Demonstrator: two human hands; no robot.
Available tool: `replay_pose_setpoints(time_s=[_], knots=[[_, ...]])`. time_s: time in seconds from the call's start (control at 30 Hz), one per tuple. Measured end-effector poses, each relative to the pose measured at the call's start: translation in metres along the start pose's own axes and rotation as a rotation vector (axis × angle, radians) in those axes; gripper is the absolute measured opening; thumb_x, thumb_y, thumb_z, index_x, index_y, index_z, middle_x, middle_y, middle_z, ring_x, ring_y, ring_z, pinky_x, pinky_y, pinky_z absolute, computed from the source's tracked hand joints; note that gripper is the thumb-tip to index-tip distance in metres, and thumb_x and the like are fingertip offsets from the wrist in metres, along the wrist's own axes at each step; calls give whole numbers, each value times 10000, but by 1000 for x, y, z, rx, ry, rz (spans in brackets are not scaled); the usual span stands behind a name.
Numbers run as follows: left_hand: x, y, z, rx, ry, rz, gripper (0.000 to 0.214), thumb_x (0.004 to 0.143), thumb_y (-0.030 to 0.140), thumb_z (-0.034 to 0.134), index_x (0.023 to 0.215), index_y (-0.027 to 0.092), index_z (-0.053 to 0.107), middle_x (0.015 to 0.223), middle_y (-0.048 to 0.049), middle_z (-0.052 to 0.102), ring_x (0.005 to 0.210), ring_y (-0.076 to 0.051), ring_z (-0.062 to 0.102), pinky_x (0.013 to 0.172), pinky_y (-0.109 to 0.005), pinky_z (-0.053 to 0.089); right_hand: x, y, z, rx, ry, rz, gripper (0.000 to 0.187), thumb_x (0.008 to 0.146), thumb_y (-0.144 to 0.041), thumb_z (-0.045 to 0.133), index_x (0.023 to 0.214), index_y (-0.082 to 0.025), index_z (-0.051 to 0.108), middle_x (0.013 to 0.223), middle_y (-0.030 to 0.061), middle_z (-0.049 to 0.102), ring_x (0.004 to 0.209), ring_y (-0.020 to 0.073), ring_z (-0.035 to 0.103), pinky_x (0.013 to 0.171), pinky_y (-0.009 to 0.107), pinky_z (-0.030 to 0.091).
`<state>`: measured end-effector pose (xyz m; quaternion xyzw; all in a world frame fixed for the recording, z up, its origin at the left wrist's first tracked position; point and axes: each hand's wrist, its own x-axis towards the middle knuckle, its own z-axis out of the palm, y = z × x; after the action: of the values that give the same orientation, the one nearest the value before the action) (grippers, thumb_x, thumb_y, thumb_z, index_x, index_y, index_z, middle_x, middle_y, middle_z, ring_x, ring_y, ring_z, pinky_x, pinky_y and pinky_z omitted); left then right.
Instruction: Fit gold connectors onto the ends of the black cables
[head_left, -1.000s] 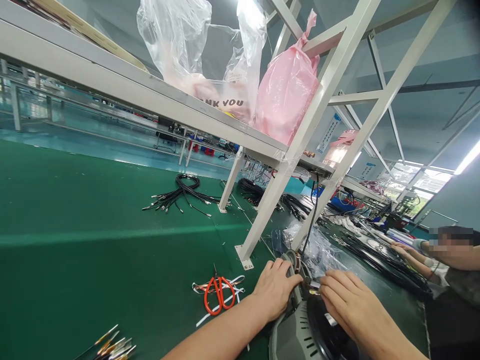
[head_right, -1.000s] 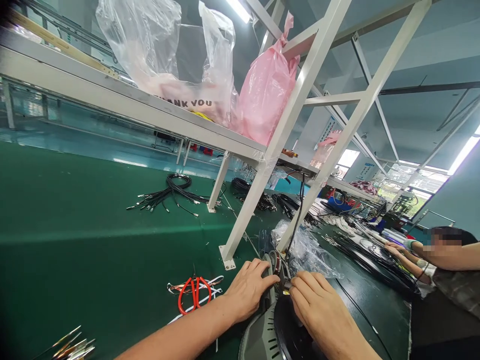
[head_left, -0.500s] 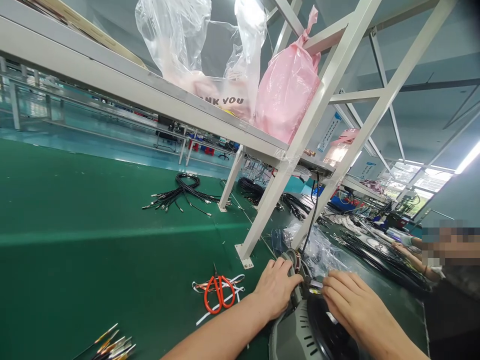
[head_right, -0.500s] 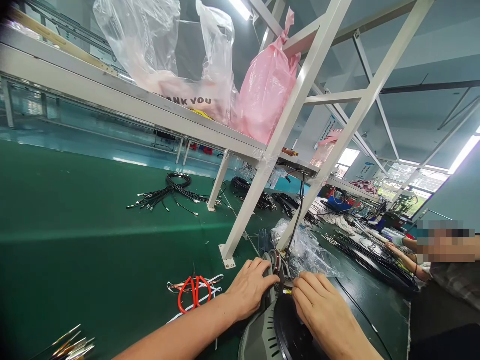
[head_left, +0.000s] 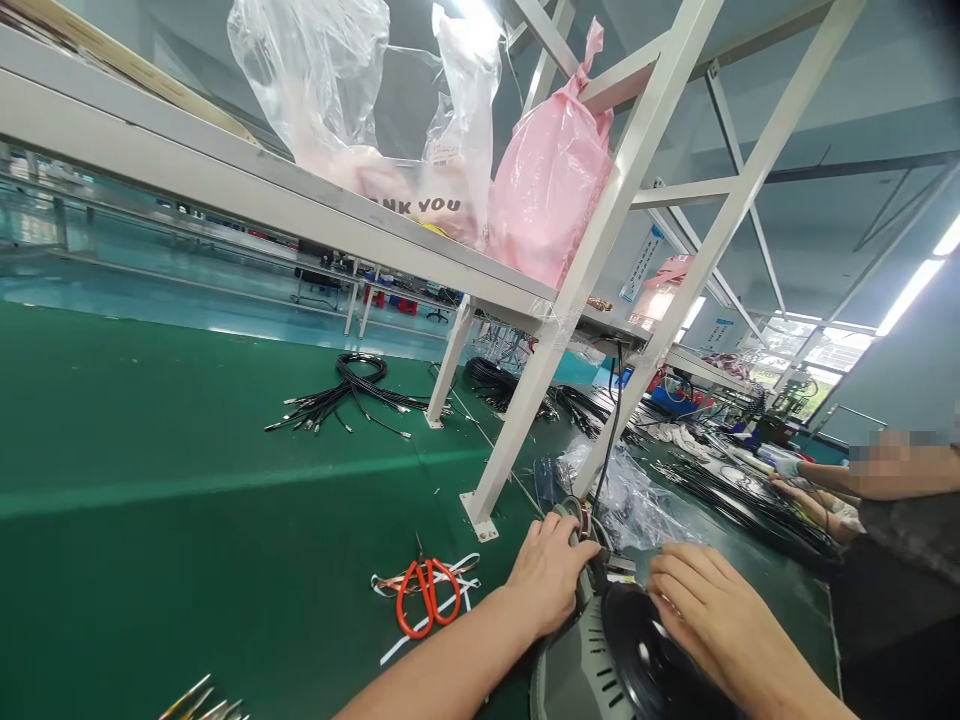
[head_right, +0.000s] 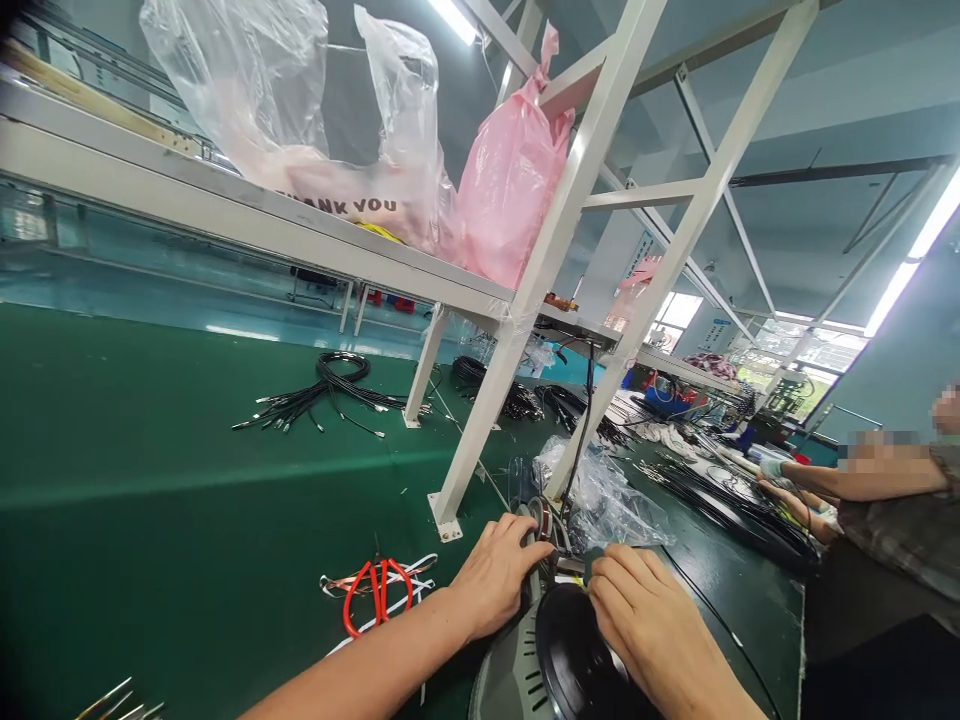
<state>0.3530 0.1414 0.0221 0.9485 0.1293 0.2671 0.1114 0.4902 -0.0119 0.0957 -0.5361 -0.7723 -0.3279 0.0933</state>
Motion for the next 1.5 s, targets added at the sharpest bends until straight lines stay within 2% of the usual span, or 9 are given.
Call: replay_pose_setpoints(time_s=[0.33, 0.67, 0.97, 1.17, 1.23, 1.3, 1.4, 1.5], knots=[[-2, -2, 0, -33, -1, -18, 593, 688, 39, 500, 1232, 271, 533, 1303, -80, 470, 1127, -267, 449, 904, -404, 426, 1, 0, 5, 24, -49, 28, 251, 929, -86, 405, 773, -185, 576, 774, 36, 640, 781, 207, 566, 702, 341, 402], [-2, 0, -1, -41, -10, -38, 602, 702, 4, 472, 1234, 279, 534, 1313, -75, 465, 1133, -264, 439, 906, -403, 418, -3, -1, 6, 45, -91, 52, 256, 947, -104, 391, 809, -192, 588, 818, 50, 639, 814, 210, 583, 709, 348, 440], [-2, 1, -7, -55, -40, -41, 655, 639, -1, 480, 1231, 271, 547, 1335, -90, 461, 1157, -284, 444, 911, -428, 422, 4, -1, 0, 76, -125, -27, 294, 965, -104, 365, 802, -191, 594, 787, 44, 629, 771, 187, 569, 693, 329, 464], [-7, -5, -7, -81, -26, -46, 696, 647, -29, 479, 1256, 305, 525, 1336, -67, 455, 1175, -264, 436, 944, -416, 409, -4, 0, -5, 92, -126, -57, 307, 977, -142, 362, 808, -209, 610, 798, 49, 662, 789, 184, 605, 713, 320, 493], [-13, -8, -8, -91, -14, -61, 699, 669, -47, 459, 1261, 319, 523, 1334, -60, 458, 1186, -255, 432, 958, -411, 404, -9, -2, -9, 111, -116, 39, 292, 984, -175, 356, 888, -209, 630, 876, 66, 691, 843, 196, 625, 753, 340, 516], [-20, -11, -10, -98, 0, -85, 691, 695, -63, 428, 1259, 324, 528, 1326, -57, 468, 1190, -247, 433, 970, -411, 404, -14, -4, -10, 120, -110, 192, 257, 987, -253, 388, 1099, -207, 615, 1073, 89, 699, 1015, 229, 619, 860, 391, 525], [-35, -15, -16, -103, 14, -125, 680, 715, -77, 400, 1250, 319, 538, 1320, -51, 479, 1202, -235, 434, 1002, -410, 395, -23, -9, -6, 129, -175, 325, 433, 965, -371, 452, 1382, -253, 449, 1388, 57, 562, 1295, 267, 471, 994, 474, 483], [-54, -19, -22, -104, 22, -159, 658, 749, -76, 378, 1245, 322, 544, 1330, -47, 480, 1220, -231, 432, 1019, -415, 395, -31, -17, 0, 177, -267, 363, 455, 982, -389, 402, 1428, -302, 400, 1469, 7, 463, 1370, 270, 374, 1016, 521, 458]])
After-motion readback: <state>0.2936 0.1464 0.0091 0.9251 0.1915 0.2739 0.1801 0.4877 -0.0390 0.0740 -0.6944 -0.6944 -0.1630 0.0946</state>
